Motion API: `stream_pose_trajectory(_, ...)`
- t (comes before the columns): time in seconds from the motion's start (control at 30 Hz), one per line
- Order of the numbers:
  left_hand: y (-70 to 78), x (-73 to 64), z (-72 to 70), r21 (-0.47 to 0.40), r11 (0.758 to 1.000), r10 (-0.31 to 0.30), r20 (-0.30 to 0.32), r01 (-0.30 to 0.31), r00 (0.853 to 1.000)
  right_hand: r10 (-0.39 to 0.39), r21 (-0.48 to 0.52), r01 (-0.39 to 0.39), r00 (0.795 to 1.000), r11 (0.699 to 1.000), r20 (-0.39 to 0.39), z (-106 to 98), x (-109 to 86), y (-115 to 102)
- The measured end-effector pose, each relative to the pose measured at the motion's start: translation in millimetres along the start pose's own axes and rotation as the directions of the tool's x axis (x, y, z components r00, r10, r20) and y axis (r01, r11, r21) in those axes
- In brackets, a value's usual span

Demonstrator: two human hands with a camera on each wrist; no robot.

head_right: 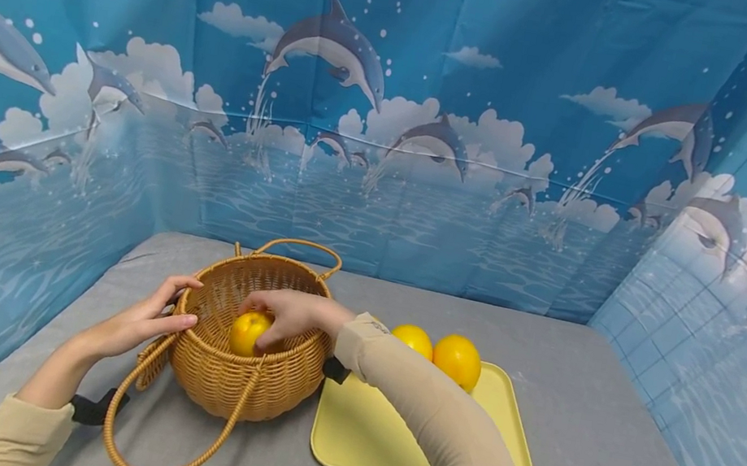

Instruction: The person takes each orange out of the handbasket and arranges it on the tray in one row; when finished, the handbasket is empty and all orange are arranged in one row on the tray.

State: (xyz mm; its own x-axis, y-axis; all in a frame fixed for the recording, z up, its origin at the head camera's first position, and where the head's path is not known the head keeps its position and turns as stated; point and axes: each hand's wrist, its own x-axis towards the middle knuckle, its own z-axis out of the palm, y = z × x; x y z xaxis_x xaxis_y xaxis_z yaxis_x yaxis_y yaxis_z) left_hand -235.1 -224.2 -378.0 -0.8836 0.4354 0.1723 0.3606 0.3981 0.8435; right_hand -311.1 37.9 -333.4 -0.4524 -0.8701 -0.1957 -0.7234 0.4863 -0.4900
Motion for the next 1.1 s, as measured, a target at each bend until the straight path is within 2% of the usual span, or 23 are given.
stream_pose_trajectory(0.3,-0.3,-0.4,-0.2,0.001,1.0,-0.012,0.008,0.012,1.0,-0.034,0.051,0.039,0.994,0.998,-0.101,-5,-9.1,0)
stream_pose_trajectory(0.43,-0.4,-1.1,-0.3,0.004,1.0,-0.013,0.004,0.013,1.0,-0.041,0.158,0.067,0.986,0.985,-0.163,-15,-18.7,2)
stream_pose_trajectory(0.53,-0.8,-1.6,-0.3,0.008,1.0,-0.008,0.002,0.008,1.0,-0.051,0.27,0.107,0.977,0.957,-0.208,-25,-31.0,7)
stream_pose_trajectory(0.63,-1.3,-2.3,-0.7,0.007,1.0,-0.007,0.004,0.007,1.0,-0.048,0.325,0.134,0.964,0.936,-0.26,-36,-47.0,13)
stream_pose_trajectory(0.7,-1.3,-2.5,-1.3,0.001,1.0,-0.007,0.005,0.007,1.0,-0.038,0.348,0.147,0.953,0.926,-0.301,-43,-58.7,18)
stream_pose_trajectory(0.87,-1.2,-1.3,-1.0,-0.009,1.0,-0.007,0.008,0.007,1.0,0.032,0.347,0.119,0.915,0.93,-0.401,-58,-95.0,31)
stream_pose_trajectory(1.1,-1.2,0.4,0.7,-0.006,1.0,-0.006,0.004,0.006,1.0,0.155,0.364,0.044,0.851,0.93,-0.502,-63,-157.0,55)
